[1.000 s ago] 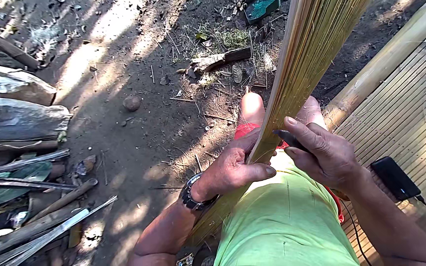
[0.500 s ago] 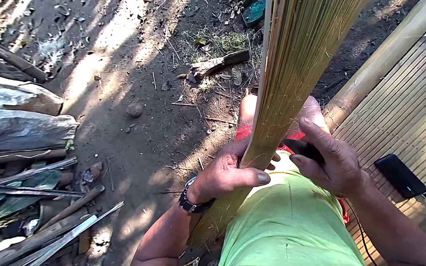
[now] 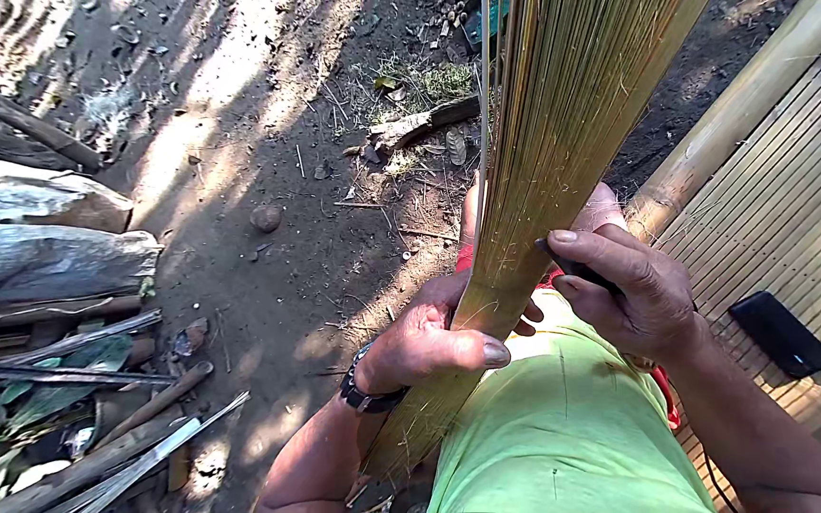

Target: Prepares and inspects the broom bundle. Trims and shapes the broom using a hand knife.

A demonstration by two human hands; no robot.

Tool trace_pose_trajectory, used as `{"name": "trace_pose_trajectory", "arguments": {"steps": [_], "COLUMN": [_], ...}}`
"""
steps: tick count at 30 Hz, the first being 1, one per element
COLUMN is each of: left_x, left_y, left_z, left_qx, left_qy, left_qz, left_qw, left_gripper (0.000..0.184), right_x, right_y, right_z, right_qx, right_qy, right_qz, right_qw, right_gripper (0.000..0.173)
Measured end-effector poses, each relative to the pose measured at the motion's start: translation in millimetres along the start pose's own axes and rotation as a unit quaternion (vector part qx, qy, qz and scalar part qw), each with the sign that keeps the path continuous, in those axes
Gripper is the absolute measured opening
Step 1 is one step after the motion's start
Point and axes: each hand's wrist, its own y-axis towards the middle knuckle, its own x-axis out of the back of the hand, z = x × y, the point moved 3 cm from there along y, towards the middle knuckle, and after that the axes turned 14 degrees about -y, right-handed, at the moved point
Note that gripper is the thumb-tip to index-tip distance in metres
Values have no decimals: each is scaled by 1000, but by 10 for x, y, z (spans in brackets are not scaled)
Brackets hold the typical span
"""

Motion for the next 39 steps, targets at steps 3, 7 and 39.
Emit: {"name": "trace_pose_trajectory", "arguments": {"steps": [3, 7, 39], "left_x": [-14, 33, 61], "left_y": [-1, 13, 2], "left_z": [-49, -76, -19], "left_qx": [-17, -21, -3], "left_qy": [19, 16, -19], "left_qz": [-15, -26, -20], "left_qw": [1000, 999, 1000], "left_gripper": [39, 44, 48], "right_x": [-29, -100, 81], "right_y": [-105, -266, 47], "right_z": [127, 261, -81], "right_qx": [39, 56, -5], "right_qy": [2, 68, -42], "right_qz": [41, 95, 14], "right_qw": [998, 992, 999], "right_gripper": [40, 42, 53]}}
